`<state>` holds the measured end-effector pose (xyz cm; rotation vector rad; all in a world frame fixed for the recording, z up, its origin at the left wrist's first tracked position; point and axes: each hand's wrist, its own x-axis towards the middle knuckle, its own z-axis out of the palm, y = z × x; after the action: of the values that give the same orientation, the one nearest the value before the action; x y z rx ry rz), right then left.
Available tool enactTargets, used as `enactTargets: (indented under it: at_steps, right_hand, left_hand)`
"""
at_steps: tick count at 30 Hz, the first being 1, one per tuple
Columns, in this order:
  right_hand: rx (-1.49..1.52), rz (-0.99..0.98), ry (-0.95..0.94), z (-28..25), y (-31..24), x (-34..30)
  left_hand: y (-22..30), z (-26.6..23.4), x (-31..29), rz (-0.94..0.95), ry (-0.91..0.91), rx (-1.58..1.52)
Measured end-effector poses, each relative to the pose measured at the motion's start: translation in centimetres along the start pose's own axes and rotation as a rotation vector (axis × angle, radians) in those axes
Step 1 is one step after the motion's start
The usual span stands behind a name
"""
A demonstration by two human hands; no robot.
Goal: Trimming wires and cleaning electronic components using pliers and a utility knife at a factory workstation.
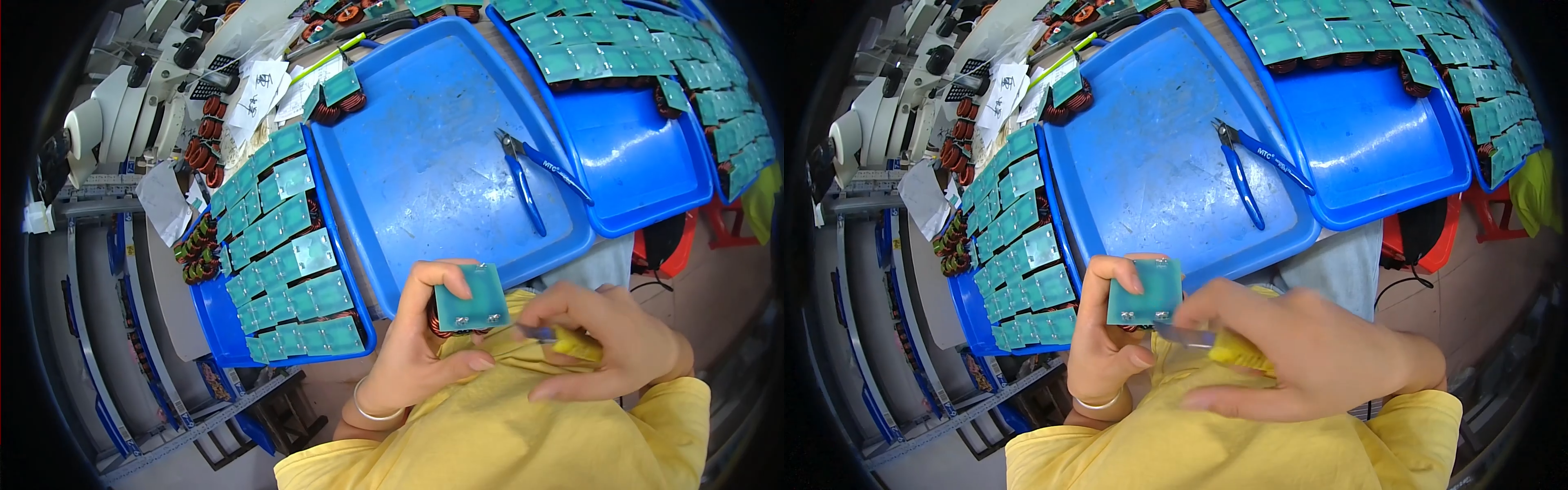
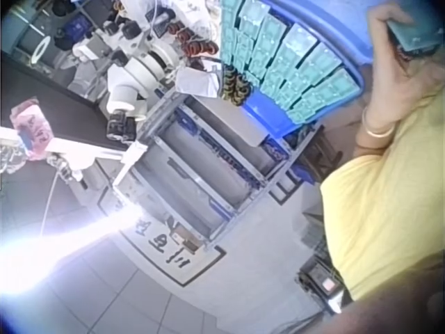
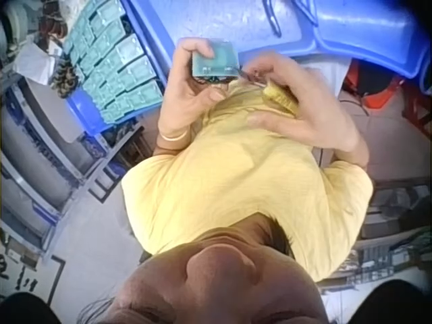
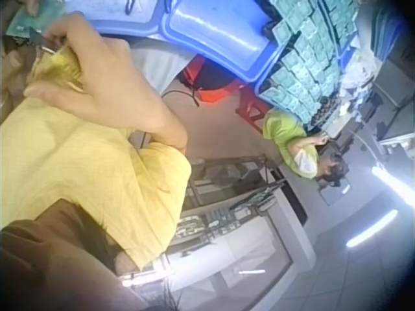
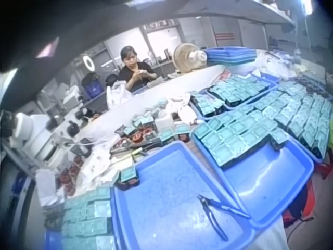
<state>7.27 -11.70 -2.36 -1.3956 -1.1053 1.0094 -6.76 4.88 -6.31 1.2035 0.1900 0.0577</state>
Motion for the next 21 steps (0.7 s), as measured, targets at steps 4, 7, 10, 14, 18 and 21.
enactTargets:
  at_steps: [4, 7, 10, 14, 18, 21]
  right_hand:
    - [-0.333, -0.011, -0.051, 0.0, 0.3, -0.1]
    - [-0.431, 0.016, 0.005, 0.6, -0.4, -0.2]
    - [-0.418, -0.004, 0.069, 0.8, -0.4, -0.3]
    - [-0.442, -0.141, 0.015, 0.9, -0.6, -0.1]
    - [-0.411, -0.197, -0.028, 0.6, -0.4, 0.4]
    - [-0.369, -0.139, -0.057, 0.6, -0.4, 0.4]
  left_hand:
    - [0.1, 0.2, 0.0, -0.015, 0.025, -0.036]
    - [0.3, 0.3, 0.2, 0.034, 0.014, 0.036]
    - [0.1, 0.1, 0.0, 0.051, 0.03, 0.007]
    - [-0.3, -0.3, 0.2, 0.077, -0.029, 0.078]
    - [-0.3, -0.3, 0.0, 0.077, -0.044, 0.092]
    - [-0.2, -0.3, 0.1, 0.093, -0.057, 0.161]
